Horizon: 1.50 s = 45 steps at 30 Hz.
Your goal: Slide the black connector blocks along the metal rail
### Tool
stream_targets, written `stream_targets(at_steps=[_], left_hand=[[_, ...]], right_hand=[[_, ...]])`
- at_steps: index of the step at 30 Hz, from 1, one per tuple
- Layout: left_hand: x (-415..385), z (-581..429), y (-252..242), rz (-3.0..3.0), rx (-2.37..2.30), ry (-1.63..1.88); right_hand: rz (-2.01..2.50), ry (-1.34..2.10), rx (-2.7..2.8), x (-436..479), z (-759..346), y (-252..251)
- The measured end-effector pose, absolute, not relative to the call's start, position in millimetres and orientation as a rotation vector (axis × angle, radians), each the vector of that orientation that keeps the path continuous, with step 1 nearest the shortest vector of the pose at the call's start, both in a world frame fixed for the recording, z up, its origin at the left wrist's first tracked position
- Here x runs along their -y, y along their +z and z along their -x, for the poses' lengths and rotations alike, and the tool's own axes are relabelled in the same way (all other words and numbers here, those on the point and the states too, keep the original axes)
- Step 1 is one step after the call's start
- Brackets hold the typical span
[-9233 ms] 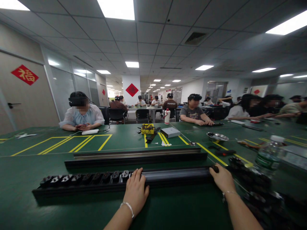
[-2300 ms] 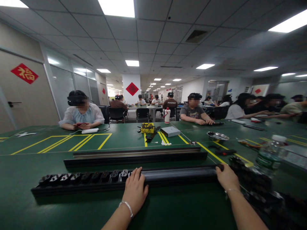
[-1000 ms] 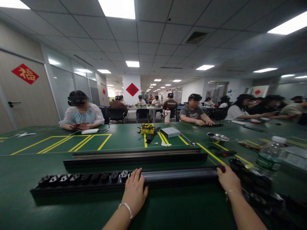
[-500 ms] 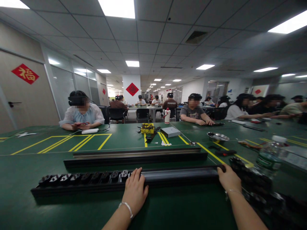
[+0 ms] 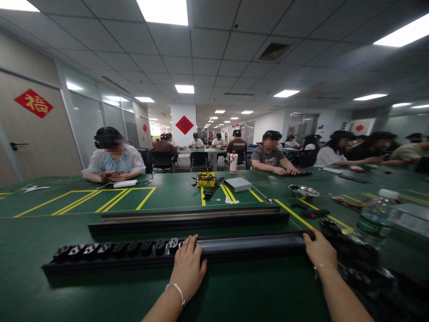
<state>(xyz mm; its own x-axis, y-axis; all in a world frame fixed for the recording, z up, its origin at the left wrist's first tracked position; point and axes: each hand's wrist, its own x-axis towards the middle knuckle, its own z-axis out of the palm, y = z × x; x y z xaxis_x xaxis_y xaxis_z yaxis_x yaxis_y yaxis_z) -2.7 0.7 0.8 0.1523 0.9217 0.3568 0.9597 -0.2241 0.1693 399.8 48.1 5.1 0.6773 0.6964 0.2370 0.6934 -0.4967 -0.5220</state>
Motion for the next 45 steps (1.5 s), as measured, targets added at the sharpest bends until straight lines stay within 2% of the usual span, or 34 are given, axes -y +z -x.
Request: stream_targets(at_steps=[7,45], left_hand=[[0.2,3.3,0.9,2.303,1.883,-0.591],[1.3,2.8,2.1,2.306,1.879,-0.596]], right_hand=[[2.324,0.082,1.036,-46.8,-397.2,9.0],[2.284,0.004,0.991,-47.7,-408.8,-0.7]])
